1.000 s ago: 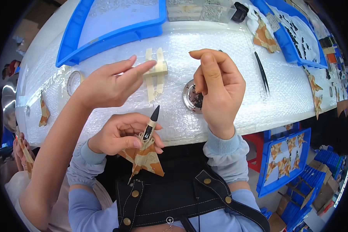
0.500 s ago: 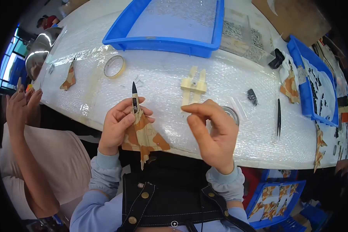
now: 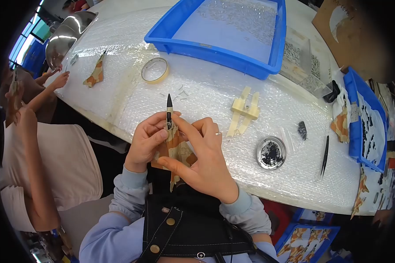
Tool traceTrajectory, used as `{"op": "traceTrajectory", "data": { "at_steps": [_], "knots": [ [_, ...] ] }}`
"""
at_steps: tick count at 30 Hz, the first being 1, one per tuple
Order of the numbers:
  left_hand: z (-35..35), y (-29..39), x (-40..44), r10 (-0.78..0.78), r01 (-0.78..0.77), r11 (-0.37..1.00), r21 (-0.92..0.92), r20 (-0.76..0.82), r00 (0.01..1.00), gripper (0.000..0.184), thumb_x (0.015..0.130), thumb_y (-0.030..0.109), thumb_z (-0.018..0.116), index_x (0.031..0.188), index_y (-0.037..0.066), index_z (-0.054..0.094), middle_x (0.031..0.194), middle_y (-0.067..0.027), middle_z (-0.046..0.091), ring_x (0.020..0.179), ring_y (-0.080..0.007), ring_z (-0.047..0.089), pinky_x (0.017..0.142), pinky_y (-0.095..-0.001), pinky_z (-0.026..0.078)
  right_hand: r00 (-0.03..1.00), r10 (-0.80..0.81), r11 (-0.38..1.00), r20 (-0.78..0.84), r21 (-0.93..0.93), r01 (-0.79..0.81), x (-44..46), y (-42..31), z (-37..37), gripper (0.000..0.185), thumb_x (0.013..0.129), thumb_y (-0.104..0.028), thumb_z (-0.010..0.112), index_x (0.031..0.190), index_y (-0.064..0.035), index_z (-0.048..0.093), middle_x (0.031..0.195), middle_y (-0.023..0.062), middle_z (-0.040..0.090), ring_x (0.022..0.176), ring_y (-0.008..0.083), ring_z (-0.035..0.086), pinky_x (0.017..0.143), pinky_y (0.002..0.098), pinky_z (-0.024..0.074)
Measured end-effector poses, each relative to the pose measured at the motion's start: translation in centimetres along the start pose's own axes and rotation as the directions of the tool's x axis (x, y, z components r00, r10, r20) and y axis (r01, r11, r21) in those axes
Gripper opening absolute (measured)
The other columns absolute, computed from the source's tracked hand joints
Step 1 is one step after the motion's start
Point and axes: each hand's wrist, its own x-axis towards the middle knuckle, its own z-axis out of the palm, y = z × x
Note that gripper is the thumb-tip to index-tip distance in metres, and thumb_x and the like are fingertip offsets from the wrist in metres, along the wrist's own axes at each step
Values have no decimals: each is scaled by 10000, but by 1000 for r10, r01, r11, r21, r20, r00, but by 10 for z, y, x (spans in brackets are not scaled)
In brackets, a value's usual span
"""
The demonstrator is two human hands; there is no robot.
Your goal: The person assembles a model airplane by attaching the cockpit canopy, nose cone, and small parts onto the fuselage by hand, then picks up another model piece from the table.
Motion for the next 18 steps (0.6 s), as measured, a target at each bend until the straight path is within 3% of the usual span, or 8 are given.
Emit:
{"op": "traceTrajectory", "data": {
  "at_steps": [11, 18],
  "knots": [
    [-2, 14, 1, -64, 58, 992, 110, 44, 997, 412, 940, 46, 536, 1333, -38, 443, 1178, -148, 613, 1054, -231, 639, 919, -325, 510, 998, 55, 998, -3, -17, -56, 3, 1, 11, 669, 711, -279, 808, 1286, -40, 564, 922, 88, 421, 859, 220, 446, 784, 331, 377],
    [-7, 9, 4, -56, 51, 996, 69, 77, 995, 415, 936, 12, 522, 1338, -46, 437, 1213, -151, 594, 1083, -212, 616, 943, -327, 492, 994, 108, 994, -15, -7, -108, 4, -2, 12, 642, 725, -257, 795, 1280, -26, 570, 917, 80, 405, 840, 206, 447, 760, 320, 391]
  ]
}}
